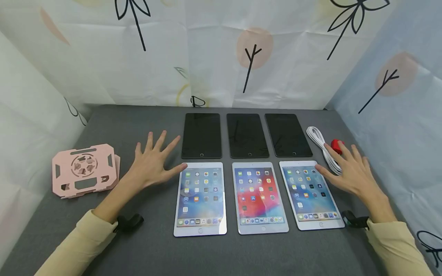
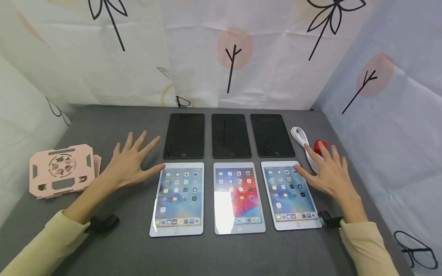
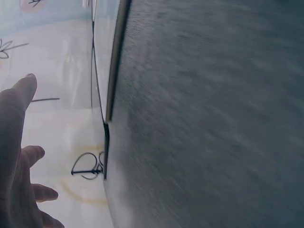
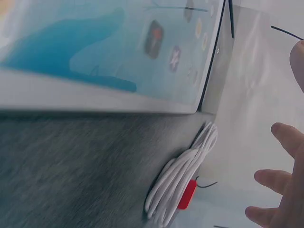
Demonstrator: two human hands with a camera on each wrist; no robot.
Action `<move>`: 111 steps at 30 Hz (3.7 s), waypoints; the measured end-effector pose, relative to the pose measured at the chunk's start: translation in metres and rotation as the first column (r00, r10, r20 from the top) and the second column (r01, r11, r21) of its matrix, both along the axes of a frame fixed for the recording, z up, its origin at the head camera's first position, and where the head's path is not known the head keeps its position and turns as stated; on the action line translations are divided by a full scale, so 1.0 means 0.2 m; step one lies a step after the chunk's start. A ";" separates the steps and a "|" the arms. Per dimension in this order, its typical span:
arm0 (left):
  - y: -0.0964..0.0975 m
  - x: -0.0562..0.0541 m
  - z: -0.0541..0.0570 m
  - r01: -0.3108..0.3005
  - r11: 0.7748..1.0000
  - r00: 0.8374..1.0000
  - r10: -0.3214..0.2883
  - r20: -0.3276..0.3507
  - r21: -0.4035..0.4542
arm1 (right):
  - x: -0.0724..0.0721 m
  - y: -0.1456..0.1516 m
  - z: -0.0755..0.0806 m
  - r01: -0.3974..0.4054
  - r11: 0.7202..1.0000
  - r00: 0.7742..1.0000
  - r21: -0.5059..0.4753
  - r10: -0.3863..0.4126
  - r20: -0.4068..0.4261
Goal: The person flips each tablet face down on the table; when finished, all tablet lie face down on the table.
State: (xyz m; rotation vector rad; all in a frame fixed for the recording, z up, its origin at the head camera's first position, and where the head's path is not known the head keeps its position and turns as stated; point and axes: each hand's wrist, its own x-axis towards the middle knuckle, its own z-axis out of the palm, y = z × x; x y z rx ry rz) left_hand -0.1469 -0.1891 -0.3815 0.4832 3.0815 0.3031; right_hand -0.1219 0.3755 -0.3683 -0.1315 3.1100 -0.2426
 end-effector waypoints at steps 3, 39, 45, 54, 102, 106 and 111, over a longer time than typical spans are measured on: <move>0.06 -0.04 0.01 0.018 1.000 1.000 -0.018 -0.011 0.004 | -0.03 -0.02 0.01 -0.012 1.000 1.000 -0.007 0.012 0.003; 1.23 -0.42 -0.01 0.185 0.979 0.982 -0.188 0.031 0.082 | -0.43 -0.20 -0.06 -0.005 0.989 0.981 -0.145 0.034 0.193; 1.41 -0.46 -0.06 0.210 0.970 0.972 -0.220 0.077 0.119 | -0.46 -0.17 -0.11 0.005 0.990 0.977 -0.143 0.026 0.213; 1.51 -0.47 -0.16 0.188 0.981 0.975 -0.193 0.114 0.053 | -0.50 -0.18 -0.11 0.039 0.992 0.963 -0.122 -0.005 0.270; 1.71 -0.40 -0.20 0.232 0.962 0.969 -0.242 0.055 0.143 | -0.37 -0.16 0.08 0.010 0.799 1.000 -0.601 0.005 0.023; 1.71 -0.40 -0.20 0.243 0.950 0.960 -0.265 0.091 0.196 | -0.36 -0.18 0.11 -0.032 0.810 0.999 -0.585 0.043 0.005; 1.67 -0.41 -0.17 0.299 0.920 0.928 -0.342 0.149 0.252 | -0.34 -0.22 0.13 -0.076 0.805 0.997 -0.589 0.079 -0.020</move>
